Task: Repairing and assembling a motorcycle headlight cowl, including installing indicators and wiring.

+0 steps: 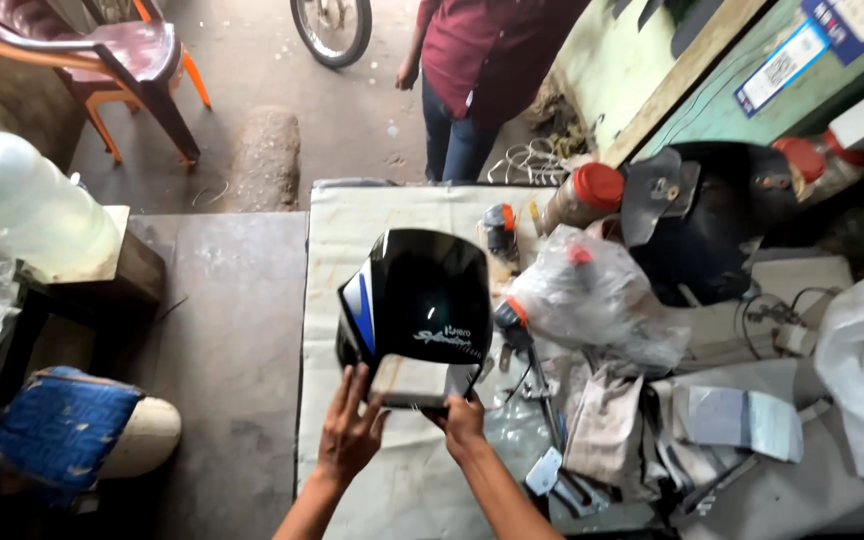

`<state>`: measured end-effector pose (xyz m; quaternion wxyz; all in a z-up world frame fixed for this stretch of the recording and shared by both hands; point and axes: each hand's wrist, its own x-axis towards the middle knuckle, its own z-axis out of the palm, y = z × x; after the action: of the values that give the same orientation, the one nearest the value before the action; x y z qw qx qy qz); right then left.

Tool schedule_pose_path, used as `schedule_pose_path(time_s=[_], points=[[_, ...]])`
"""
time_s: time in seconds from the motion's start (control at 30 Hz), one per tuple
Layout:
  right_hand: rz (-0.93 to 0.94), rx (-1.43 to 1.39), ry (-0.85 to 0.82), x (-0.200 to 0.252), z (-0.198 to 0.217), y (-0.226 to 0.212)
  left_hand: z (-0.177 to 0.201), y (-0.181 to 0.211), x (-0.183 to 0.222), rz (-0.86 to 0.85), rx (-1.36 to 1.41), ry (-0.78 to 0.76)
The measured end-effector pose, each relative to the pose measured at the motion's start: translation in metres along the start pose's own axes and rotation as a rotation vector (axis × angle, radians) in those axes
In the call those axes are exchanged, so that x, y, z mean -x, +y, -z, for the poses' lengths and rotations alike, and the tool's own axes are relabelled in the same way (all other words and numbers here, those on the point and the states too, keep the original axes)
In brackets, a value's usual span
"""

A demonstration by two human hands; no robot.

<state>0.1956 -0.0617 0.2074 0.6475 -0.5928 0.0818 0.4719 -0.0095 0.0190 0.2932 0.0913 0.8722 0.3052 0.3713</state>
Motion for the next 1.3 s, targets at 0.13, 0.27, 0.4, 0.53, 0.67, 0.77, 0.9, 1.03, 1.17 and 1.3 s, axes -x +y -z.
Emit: schedule_pose_path(time_s=[0.13, 0.27, 0.4, 0.53, 0.67, 0.77, 0.9, 1.03, 1.17, 1.3], points=[[0.168, -0.110, 0.179, -0.044, -0.050, -0.033, 0.003, 0.006, -0.083, 0.076, 0.167, 0.156], [0.244, -0.127, 0.273, -0.109, -0.058, -0.026, -0.014, -0.006, -0.198, 0.110, 0.187, 0.117], [0.302, -0.025, 0.327, -0.183, -0.056, -0.002, -0.057, -0.054, -0.299, 0.266, 0.145, -0.020], [0.287, -0.063, 0.277, -0.192, -0.059, 0.000, -0.087, -0.109, -0.362, 0.305, -0.005, -0.358], [0.203, -0.032, 0.235, -0.191, -0.029, -0.010, -0.146, -0.165, -0.357, 0.424, 0.087, -0.839], [0.187, 0.129, -0.006, -0.205, 0.005, -0.028, -0.216, -0.227, -0.337, 0.313, 0.295, -0.621], [1.081, 0.762, 0.382, -0.141, 0.008, -0.178, -0.201, -0.212, -0.351, 0.338, 0.161, -0.620], [1.561, 0.907, 0.900, -0.049, 0.008, -0.360, -0.181, -0.187, -0.360, 0.419, 0.119, -0.615], [1.109, 0.519, 0.604, -0.122, 0.048, -0.479, -0.157, -0.167, -0.361, 0.482, 0.157, -0.589], [0.730, 0.658, 0.254, -0.184, 0.070, -0.539, -0.155, -0.164, -0.360, 0.472, 0.145, -0.561]])
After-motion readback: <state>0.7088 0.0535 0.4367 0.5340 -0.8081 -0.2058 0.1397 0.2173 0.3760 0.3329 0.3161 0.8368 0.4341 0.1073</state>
